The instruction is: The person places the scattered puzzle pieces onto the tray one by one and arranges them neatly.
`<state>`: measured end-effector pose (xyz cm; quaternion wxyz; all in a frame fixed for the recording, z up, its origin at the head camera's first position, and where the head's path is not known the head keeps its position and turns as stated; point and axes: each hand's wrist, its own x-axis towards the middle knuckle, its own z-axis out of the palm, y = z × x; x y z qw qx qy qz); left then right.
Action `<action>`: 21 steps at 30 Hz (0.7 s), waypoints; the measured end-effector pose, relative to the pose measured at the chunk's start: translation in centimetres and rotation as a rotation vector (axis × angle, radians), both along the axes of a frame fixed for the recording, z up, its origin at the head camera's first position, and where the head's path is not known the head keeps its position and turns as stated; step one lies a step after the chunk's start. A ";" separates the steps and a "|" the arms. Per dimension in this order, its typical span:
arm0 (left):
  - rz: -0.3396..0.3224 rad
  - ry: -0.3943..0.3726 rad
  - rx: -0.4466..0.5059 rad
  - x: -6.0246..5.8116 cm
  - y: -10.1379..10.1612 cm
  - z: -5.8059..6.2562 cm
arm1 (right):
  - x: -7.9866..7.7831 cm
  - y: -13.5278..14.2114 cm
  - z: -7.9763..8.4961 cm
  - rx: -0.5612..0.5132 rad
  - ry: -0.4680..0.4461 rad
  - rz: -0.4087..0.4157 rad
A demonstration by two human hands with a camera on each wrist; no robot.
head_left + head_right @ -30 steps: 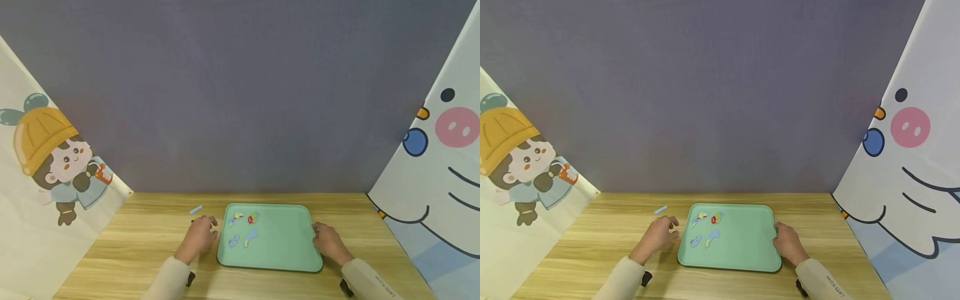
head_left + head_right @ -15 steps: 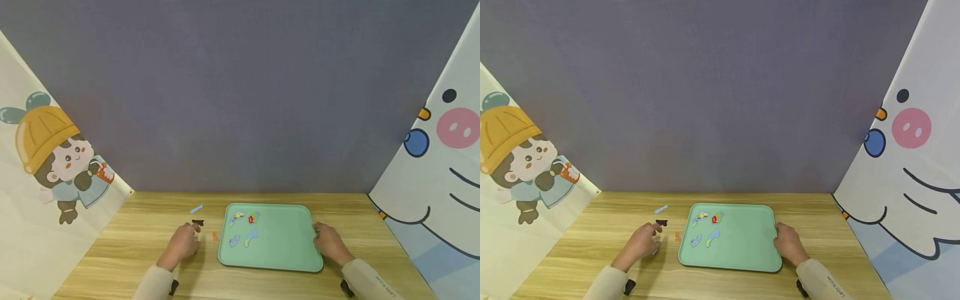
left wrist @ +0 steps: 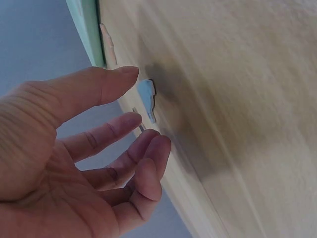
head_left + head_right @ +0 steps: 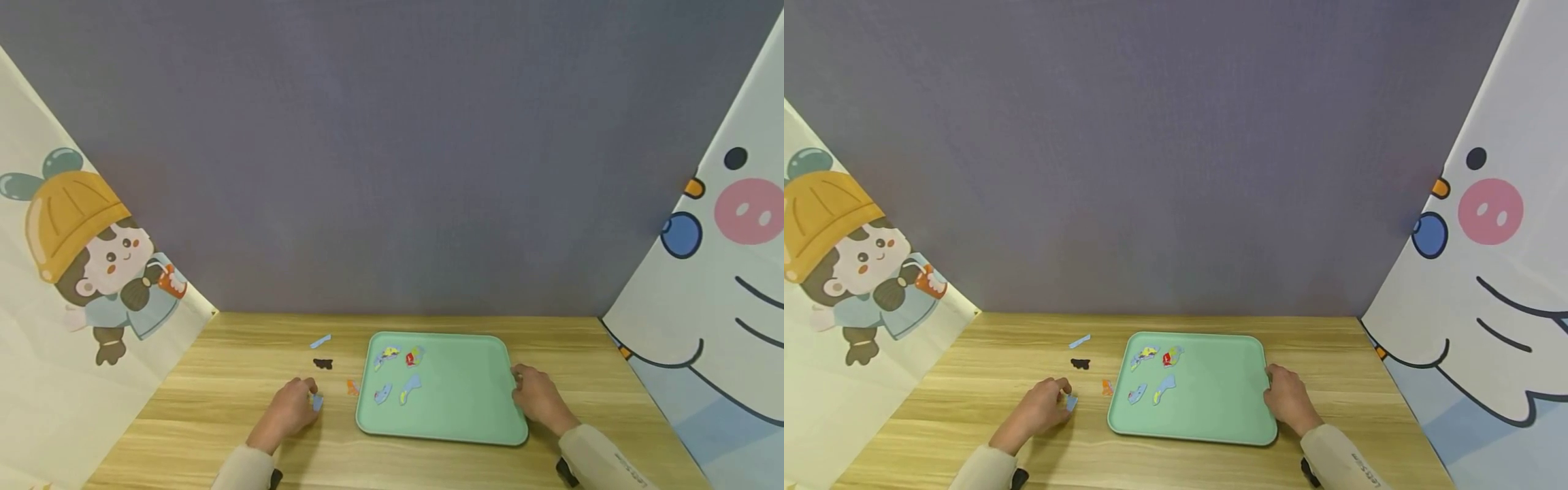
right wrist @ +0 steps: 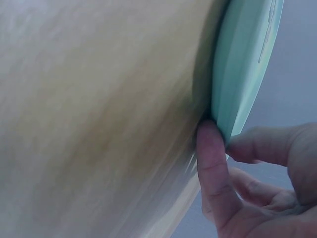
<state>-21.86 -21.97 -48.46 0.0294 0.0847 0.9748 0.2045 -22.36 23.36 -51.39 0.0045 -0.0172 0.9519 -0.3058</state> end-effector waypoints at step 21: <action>0.010 -0.029 0.007 -0.7 0.6 -0.9 | 0.0 0.1 0.0 0.003 -0.004 -0.007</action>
